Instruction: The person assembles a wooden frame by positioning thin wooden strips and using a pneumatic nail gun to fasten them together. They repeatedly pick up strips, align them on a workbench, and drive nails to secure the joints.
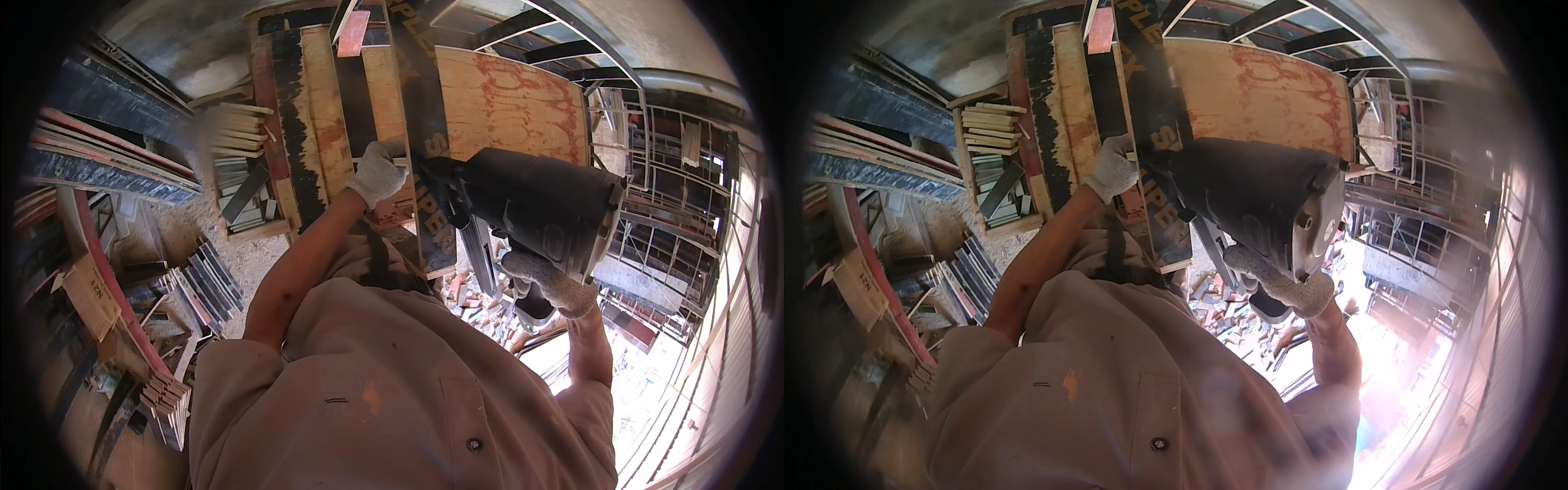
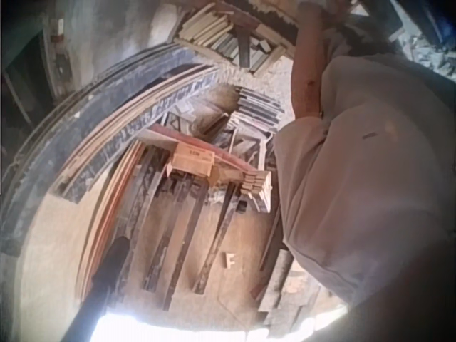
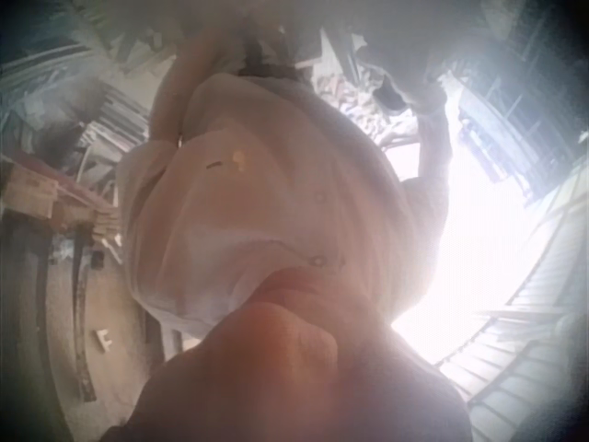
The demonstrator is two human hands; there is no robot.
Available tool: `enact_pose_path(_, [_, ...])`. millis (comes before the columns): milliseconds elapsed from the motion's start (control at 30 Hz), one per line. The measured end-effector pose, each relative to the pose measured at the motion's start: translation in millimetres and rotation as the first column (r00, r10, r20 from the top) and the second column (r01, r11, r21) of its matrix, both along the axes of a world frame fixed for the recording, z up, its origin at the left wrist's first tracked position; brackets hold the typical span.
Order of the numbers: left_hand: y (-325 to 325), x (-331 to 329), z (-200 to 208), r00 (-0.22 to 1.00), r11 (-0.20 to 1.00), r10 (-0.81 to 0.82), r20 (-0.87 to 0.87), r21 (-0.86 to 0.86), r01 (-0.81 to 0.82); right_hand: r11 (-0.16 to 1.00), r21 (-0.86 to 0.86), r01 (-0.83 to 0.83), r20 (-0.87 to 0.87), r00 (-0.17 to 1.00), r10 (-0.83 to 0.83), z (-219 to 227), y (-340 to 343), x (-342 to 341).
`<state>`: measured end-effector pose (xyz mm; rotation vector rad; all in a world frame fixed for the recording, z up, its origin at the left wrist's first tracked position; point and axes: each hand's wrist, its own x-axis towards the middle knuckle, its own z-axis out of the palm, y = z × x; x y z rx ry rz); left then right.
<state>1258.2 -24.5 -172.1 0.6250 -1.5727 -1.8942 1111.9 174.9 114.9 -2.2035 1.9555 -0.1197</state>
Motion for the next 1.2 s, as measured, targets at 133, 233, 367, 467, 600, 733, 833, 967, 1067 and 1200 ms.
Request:
enact_pose_path(133, [0.6,-0.2,-3.7,0.999,0.999,-0.039,0.002,0.008,0.039,0.998,-0.039,-0.04,-0.003,0.999,0.04,13.2,-13.3,9.6])
enact_pose_path(233, [-0.4,1.6,2.7,0.998,0.999,-0.039,0.039,-0.02,0.04,0.954,0.051,0.297,0.468,0.836,-0.285,10.0,-16.2,15.3])
enact_pose_path(367, [-0.6,2.0,5.2,0.998,0.998,-0.051,0.026,0.031,0.05,0.664,0.563,0.492,0.735,0.069,-0.674,13.7,-4.9,19.6])
enact_pose_path(467, [0.5,-0.4,5.3,0.999,0.999,-0.008,0.036,-0.039,0.01,0.894,0.23,0.385,0.677,0.597,-0.432,-1.1,0.2,5.2])
enact_pose_path(600, [-0.2,-0.8,-3.4,0.998,0.996,-0.005,0.058,-0.093,0.011,0.882,0.317,0.349,0.595,0.651,-0.472,14.7,-7.9,4.7])
enact_pose_path(733, [-4.2,-4.9,-14.4,0.994,0.999,-0.046,0.098,-0.016,0.048,0.917,0.25,0.312,0.677,0.621,-0.395,-2.0,8.9,-7.4])
enact_pose_path(833, [-3.6,-1.9,-8.7,0.991,0.996,-0.078,0.106,-0.035,0.082,0.829,0.45,0.332,0.736,0.387,-0.555,5.4,11.8,-9.2])
enact_pose_path(967, [-0.8,-4.6,-15.0,1.0,0.999,-0.025,-0.013,-0.045,0.025,0.783,0.501,0.368,0.666,0.413,-0.621,8.9,8.2,-5.8])
enact_pose_path(1067, [-2.1,-3.6,-24.0,0.996,0.992,-0.086,0.032,0.095,0.083,0.783,0.501,0.368,0.679,0.394,-0.619,12.2,3.1,-3.7])
enact_pose_path(1200, [-2.4,-3.4,-28.4,0.981,0.983,-0.067,0.185,-0.157,0.097,0.721,0.582,0.376,0.598,0.402,-0.693,23.0,-8.3,0.6])
